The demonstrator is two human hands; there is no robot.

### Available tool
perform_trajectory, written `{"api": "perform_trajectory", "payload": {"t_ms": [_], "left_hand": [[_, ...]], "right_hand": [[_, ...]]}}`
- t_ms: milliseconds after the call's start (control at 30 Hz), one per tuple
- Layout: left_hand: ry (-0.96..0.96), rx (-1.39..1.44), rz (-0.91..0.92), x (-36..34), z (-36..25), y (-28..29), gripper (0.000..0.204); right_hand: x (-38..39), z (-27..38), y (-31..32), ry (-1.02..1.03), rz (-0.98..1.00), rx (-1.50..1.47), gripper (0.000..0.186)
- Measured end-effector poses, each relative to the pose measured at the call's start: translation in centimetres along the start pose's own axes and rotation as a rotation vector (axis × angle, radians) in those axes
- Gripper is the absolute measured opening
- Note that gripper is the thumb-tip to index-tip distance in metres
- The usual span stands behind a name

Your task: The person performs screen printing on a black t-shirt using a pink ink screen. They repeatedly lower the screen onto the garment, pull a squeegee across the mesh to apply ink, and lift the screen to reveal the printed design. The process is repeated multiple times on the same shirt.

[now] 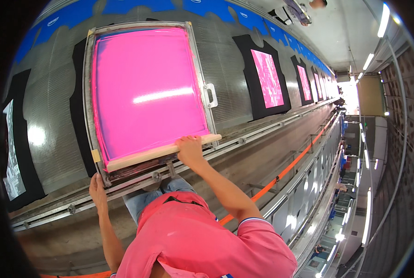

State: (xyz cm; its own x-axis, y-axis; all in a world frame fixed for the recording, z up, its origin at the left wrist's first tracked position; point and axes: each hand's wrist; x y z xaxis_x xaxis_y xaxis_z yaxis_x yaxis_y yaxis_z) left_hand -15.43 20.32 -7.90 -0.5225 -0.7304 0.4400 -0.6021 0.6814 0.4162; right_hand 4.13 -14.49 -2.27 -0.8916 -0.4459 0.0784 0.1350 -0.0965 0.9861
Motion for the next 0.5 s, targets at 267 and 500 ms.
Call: {"api": "perform_trajectory", "payload": {"t_ms": [267, 500], "left_hand": [[-0.035, -0.09, -0.093, 0.8, -0.7, -1.5, 0.042], [-0.132, 0.406, -0.191, -3.9, -4.1, -2.9, 0.046]], "right_hand": [[2.1, -1.7, -2.6, 0.025, -0.078, 0.03, 0.032], [1.1, -0.5, 0.0, 0.065, -0.022, -0.003, 0.041]]}}
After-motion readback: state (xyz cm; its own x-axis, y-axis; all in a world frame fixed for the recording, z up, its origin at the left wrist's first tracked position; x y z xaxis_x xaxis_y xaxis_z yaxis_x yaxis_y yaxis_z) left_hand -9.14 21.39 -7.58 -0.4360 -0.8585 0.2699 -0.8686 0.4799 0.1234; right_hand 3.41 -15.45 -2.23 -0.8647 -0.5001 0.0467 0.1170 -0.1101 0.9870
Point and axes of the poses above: each hand's wrist, its own x-axis away from the middle knuckle, its own y-axis out of the back of the hand, z = x × y, and after that the axes turned 8 degrees about -z, right-handed
